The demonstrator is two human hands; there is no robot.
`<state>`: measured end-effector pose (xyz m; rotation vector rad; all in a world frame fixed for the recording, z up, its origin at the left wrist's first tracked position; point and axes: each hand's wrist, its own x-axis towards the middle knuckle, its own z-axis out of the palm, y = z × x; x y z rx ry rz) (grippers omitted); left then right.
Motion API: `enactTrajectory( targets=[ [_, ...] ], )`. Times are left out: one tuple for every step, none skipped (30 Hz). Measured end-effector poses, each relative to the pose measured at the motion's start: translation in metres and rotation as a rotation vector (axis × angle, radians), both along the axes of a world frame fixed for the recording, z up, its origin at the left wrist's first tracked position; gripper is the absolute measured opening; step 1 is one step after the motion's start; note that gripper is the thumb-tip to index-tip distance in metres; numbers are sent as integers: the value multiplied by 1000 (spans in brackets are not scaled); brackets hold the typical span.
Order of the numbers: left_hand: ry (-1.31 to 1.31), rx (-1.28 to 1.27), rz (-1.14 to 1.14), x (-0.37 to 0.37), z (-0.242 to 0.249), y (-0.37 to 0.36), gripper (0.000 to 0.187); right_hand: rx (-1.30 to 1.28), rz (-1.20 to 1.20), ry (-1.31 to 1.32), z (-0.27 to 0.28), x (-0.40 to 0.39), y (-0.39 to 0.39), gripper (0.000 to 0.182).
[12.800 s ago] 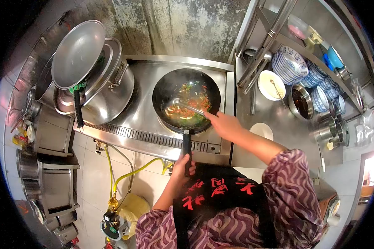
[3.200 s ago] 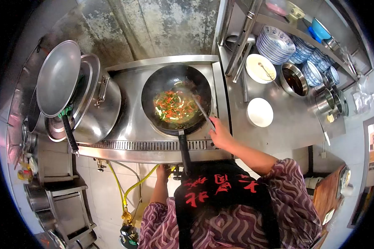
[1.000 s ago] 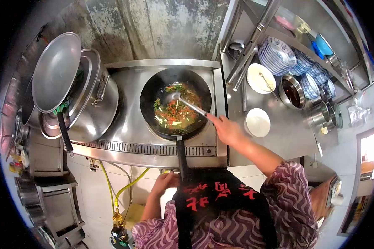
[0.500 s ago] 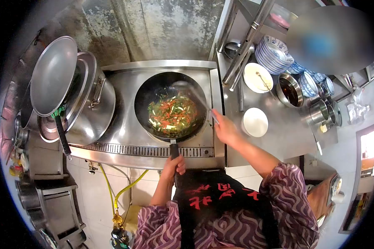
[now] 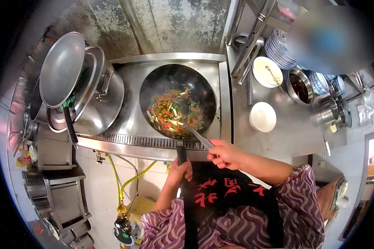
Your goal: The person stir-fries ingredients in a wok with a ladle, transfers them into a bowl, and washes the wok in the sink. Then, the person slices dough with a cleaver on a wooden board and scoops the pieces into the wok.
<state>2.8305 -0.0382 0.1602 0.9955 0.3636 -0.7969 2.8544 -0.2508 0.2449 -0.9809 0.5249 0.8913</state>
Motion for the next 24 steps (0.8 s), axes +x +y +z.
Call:
enactTrajectory(
  targets=[
    [6,-12,-18,-3,4,0,12,73,5,19,3,1,-2,15],
    [-6,-4,-32,-6,7,0,12,149,-23,63,2,2,-8,15],
    [-18,3,-46,-9,9,0,12,223,-51,108,2,4,-18,15],
    [-28,8,-62,-12,11,0,12,297,-80,154,3,5,-24,15],
    [-9,5,-76,-16,16,0,12,299,-86,134,8,2,-29,14],
    [-5,-3,-81,-16,19,-1,12,266,-82,102,8,-3,-27,14],
    [1,-12,-85,-18,21,-3,12,231,-77,72,7,-12,-22,14],
    [10,-20,-92,-22,24,-5,12,198,-75,44,8,-19,-18,14],
    [18,-22,-97,-24,26,-7,12,194,-66,45,13,-21,-18,18],
    [23,-21,-103,-24,27,-8,11,241,-90,75,12,-21,-24,19],
    [24,-23,-111,-23,29,-9,11,286,-114,103,9,-19,-35,20],
    [29,-49,-112,-23,32,-9,11,329,-136,127,9,-20,-45,21],
    [34,-78,-112,-25,35,-9,11,357,-130,101,9,-24,-51,18],
    [42,-106,-111,-28,36,-9,11,340,-143,85,11,-28,-56,16],
    [59,-128,-98,-32,35,-11,10,323,-158,75,16,-33,-63,14],
    [59,-121,-107,-33,37,-12,10,305,-176,62,20,-38,-68,12],
    [59,-114,-116,-34,40,-14,10,276,-188,52,24,-43,-73,12],
    [57,-109,-125,-33,41,-16,10,245,-200,41,26,-45,-78,13],
    [59,-95,-108,-34,49,-20,10,214,-212,30,31,-49,-83,15],
    [68,-114,-109,-35,50,-23,10,204,-221,12,37,-54,-88,15],
    [78,-135,-111,-37,51,-24,10,193,-231,-6,45,-59,-93,16],
    [90,-156,-114,-38,51,-25,10,180,-243,-22,49,-64,-98,16],
    [68,-200,-130,-39,48,-26,10,203,-261,-29,51,-69,-104,11],
    [64,-211,-144,-38,46,-26,10,228,-280,-36,53,-73,-109,7]
  ],
)
